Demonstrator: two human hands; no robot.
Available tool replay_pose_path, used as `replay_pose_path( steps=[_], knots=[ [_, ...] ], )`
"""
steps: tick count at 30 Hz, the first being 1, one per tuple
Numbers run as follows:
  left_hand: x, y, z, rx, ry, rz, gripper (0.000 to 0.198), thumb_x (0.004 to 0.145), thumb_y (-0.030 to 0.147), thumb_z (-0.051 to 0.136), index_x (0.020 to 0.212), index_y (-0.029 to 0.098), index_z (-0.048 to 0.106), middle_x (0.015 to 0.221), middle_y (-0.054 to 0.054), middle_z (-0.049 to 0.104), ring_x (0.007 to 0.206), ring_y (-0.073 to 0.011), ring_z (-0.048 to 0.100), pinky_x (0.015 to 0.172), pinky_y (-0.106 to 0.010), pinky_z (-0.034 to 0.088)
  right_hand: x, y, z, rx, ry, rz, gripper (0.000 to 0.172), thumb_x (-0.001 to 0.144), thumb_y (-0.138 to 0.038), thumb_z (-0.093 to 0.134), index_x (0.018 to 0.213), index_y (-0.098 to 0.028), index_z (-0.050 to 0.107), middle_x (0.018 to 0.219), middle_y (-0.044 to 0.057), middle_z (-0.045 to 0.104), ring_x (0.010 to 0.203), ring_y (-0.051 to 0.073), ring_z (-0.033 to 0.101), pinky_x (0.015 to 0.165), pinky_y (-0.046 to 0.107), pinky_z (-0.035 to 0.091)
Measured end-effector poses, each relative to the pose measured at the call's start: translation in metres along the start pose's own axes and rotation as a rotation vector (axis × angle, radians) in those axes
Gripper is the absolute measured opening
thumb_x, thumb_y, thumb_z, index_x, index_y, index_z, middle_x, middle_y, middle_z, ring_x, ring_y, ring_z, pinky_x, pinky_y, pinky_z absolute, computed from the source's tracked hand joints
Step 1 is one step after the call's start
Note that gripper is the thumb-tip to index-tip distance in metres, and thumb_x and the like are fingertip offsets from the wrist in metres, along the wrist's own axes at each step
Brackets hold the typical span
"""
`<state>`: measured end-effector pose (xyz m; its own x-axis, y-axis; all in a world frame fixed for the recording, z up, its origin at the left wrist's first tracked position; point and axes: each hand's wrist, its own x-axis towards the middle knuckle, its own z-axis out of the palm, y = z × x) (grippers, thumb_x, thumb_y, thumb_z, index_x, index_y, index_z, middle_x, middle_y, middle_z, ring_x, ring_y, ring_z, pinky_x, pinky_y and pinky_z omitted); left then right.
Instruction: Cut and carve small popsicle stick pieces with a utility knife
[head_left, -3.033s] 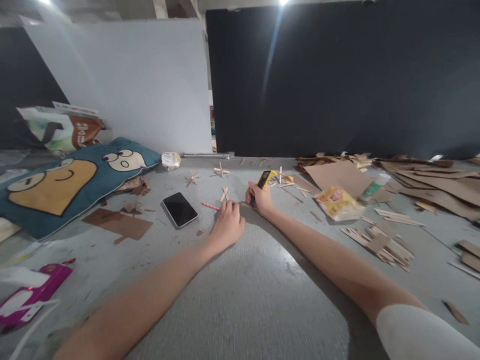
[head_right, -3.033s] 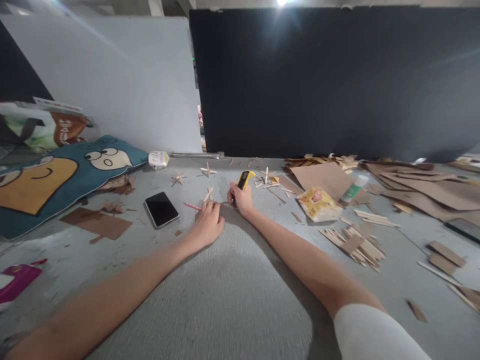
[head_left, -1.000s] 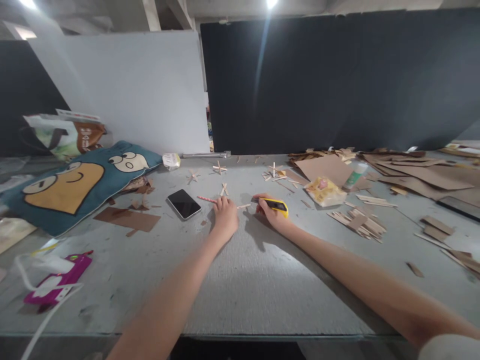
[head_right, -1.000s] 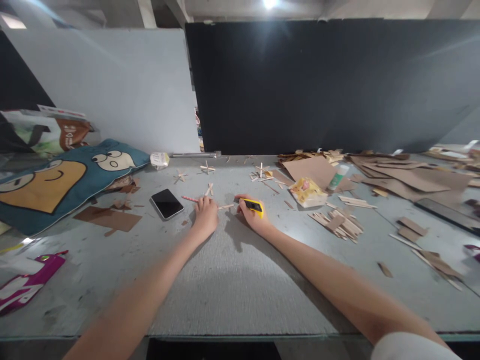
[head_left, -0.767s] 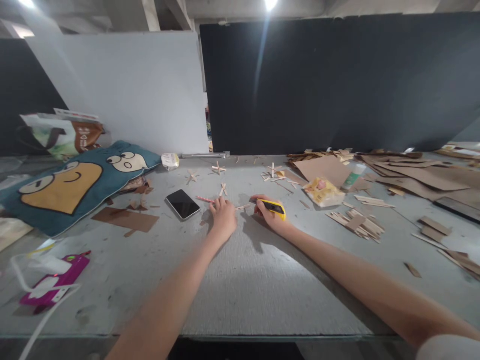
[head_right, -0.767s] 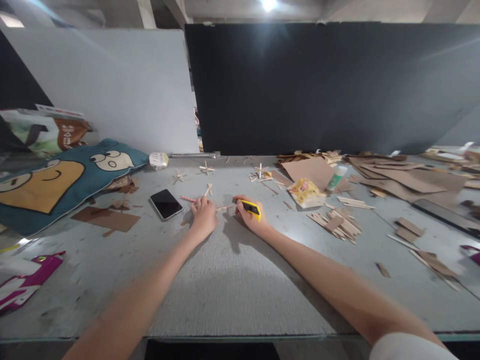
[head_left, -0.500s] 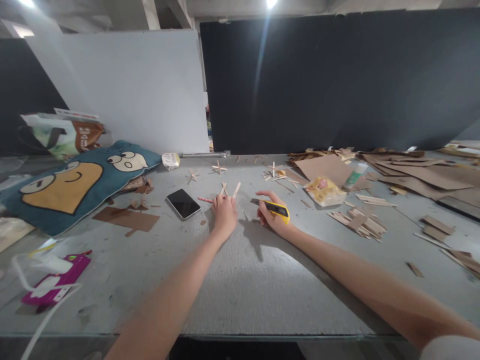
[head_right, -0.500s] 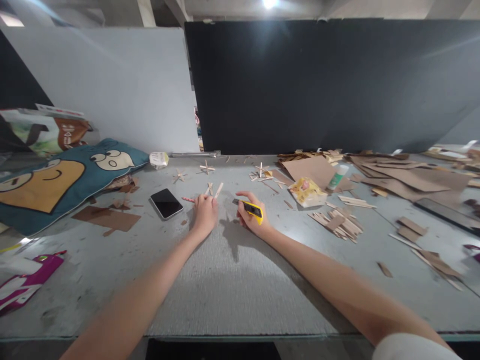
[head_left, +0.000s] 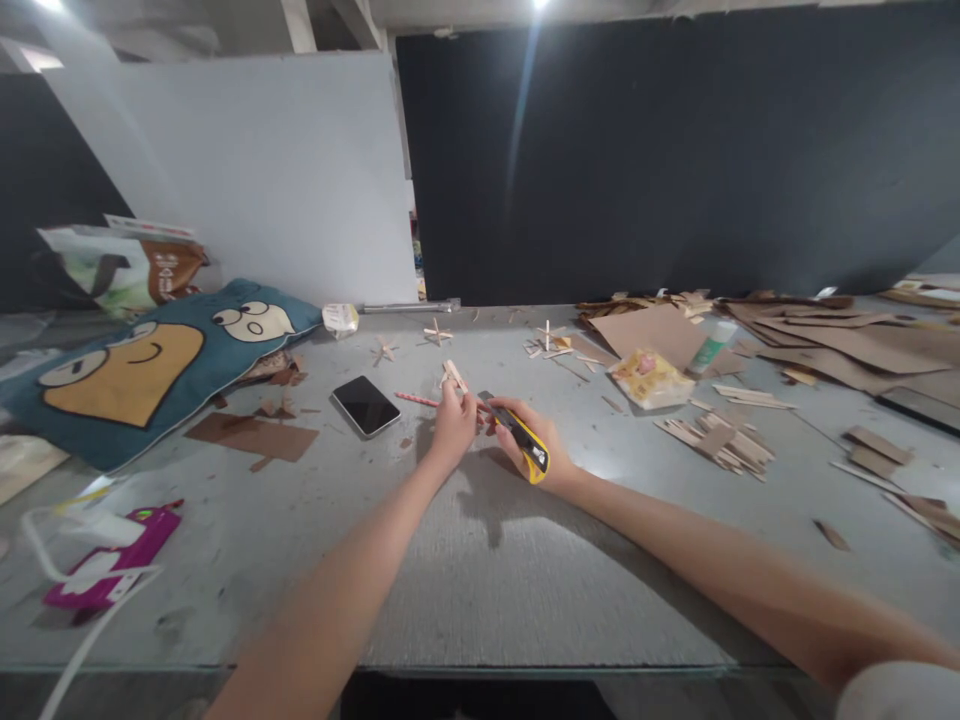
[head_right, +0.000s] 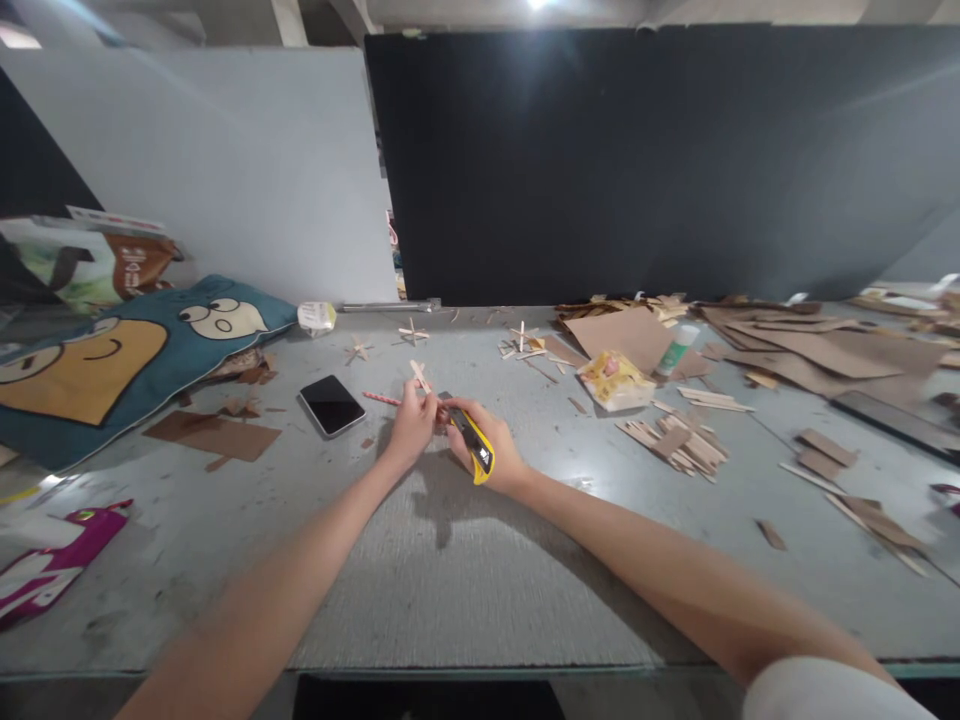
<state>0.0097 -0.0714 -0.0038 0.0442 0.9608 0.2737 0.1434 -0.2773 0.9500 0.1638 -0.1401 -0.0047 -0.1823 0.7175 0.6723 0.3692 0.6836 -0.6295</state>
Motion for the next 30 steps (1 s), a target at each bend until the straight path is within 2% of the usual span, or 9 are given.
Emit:
replay_pose_path(
  steps=[4,7,12,16,19,30],
  knots=[
    [-0.001,-0.001,0.001,-0.037,-0.042,-0.011,0.034,0.094,0.02,0.05,0.128,0.02,0.042,0.072,0.002,0.07,0.049,-0.0145,0.062,0.051,-0.024,0.046,0.001,0.005,-0.001,-0.109,0.052,0.012,0.035,0.101,-0.035,0.055,0.132,-0.02,0.06,0.099,0.009,0.078,0.077,0.018,0.076,0.074,0.029,0.06],
    [-0.003,0.0,-0.001,-0.047,-0.084,0.007,0.041,0.094,0.022,0.05,0.133,0.02,0.038,0.076,0.0,0.072,0.049,-0.0145,0.062,0.052,-0.025,0.046,0.004,0.013,-0.001,-0.148,0.065,-0.041,0.033,0.098,-0.032,0.059,0.128,-0.021,0.064,0.089,0.006,0.078,0.067,0.016,0.072,0.069,0.026,0.058],
    [-0.003,-0.001,-0.002,-0.04,-0.117,0.013,0.043,0.098,0.021,0.045,0.14,0.018,0.035,0.075,-0.001,0.071,0.054,-0.0157,0.064,0.056,-0.026,0.048,0.008,0.021,-0.002,-0.104,0.053,-0.094,0.027,0.098,-0.03,0.06,0.122,-0.02,0.069,0.094,0.008,0.079,0.071,0.016,0.073,0.073,0.026,0.058],
    [-0.002,-0.004,-0.002,-0.044,-0.156,0.019,0.049,0.099,0.02,0.044,0.147,0.018,0.033,0.063,0.005,0.062,0.052,-0.0168,0.061,0.055,-0.026,0.046,0.005,0.019,-0.002,-0.084,-0.007,-0.09,0.029,0.099,-0.03,0.059,0.124,-0.022,0.071,0.098,0.008,0.078,0.075,0.016,0.073,0.077,0.026,0.059],
    [-0.001,-0.005,-0.003,-0.048,-0.162,0.037,0.05,0.099,0.019,0.044,0.148,0.019,0.035,0.062,0.006,0.057,0.051,-0.0163,0.06,0.054,-0.026,0.045,0.005,0.016,-0.002,-0.102,-0.047,-0.105,0.031,0.1,-0.029,0.056,0.127,-0.022,0.07,0.096,0.007,0.078,0.075,0.015,0.072,0.077,0.026,0.059],
    [-0.003,-0.006,-0.004,-0.026,-0.164,0.067,0.044,0.104,0.028,0.044,0.146,0.017,0.039,0.06,0.005,0.059,0.051,-0.0163,0.057,0.057,-0.027,0.046,0.005,0.019,-0.001,-0.101,-0.042,-0.122,0.032,0.1,-0.027,0.055,0.129,-0.022,0.067,0.097,0.007,0.078,0.074,0.015,0.072,0.075,0.026,0.059]
  ],
)
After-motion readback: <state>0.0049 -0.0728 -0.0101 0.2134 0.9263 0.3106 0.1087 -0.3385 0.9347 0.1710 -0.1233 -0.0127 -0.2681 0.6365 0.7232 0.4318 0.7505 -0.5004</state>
